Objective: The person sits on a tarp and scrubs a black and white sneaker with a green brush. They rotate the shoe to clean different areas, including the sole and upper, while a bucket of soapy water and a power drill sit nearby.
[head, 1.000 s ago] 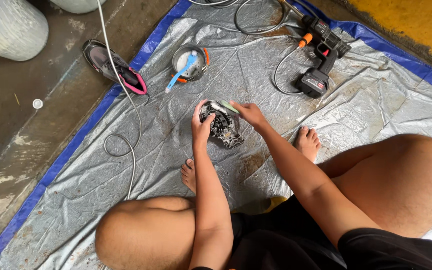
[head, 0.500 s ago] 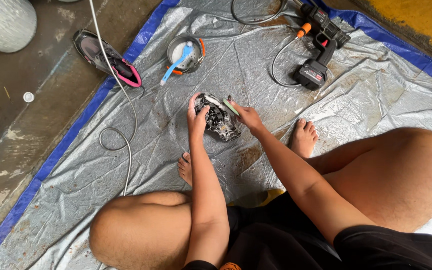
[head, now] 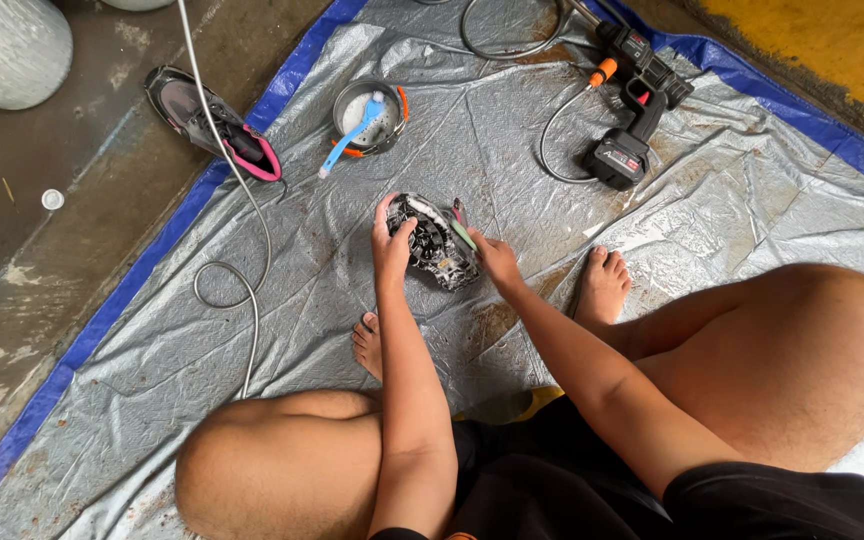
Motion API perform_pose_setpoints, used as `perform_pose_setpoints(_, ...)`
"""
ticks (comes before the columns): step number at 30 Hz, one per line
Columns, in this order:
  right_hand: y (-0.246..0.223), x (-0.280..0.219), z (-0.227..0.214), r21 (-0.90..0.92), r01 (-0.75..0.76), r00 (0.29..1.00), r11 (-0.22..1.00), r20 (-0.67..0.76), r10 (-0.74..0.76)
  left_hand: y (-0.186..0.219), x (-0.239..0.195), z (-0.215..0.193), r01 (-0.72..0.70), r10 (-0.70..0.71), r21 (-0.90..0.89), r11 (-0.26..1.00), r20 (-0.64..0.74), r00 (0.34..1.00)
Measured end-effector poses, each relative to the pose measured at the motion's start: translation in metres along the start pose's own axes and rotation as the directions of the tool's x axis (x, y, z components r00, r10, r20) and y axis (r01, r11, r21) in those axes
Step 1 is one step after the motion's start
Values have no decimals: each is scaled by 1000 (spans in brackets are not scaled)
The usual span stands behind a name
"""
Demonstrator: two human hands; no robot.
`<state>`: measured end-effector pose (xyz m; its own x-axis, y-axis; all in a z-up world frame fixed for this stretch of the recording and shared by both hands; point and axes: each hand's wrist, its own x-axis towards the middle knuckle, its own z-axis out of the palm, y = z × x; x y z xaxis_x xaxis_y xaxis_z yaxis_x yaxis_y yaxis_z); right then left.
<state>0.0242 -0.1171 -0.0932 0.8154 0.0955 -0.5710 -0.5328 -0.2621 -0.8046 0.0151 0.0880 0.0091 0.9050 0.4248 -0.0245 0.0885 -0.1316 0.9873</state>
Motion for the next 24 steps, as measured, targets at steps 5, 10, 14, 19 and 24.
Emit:
perform_pose_setpoints(5,-95,2,14,-27,141,989,990,-41,-142,-12,4,6,14,-14,-15,1000,6,1000)
perform_pose_setpoints(10,-94,19,-8,-205,291,954,935,-16,-300,11,-6,5,33,-33,-9,999,12,999)
perform_pose_setpoints(14,-55,35,-24,-43,183,982,982,-37,-184,30,-9,8,75,-74,-23,997,41,996)
perform_pose_setpoints(19,-112,42,-21,-201,193,977,960,-46,-206,4,-4,22,96,-94,-28,995,64,993)
perform_pose_setpoints(24,-180,15,-37,-735,582,662,348,180,-727,2,-1,28,49,-47,-23,999,88,995)
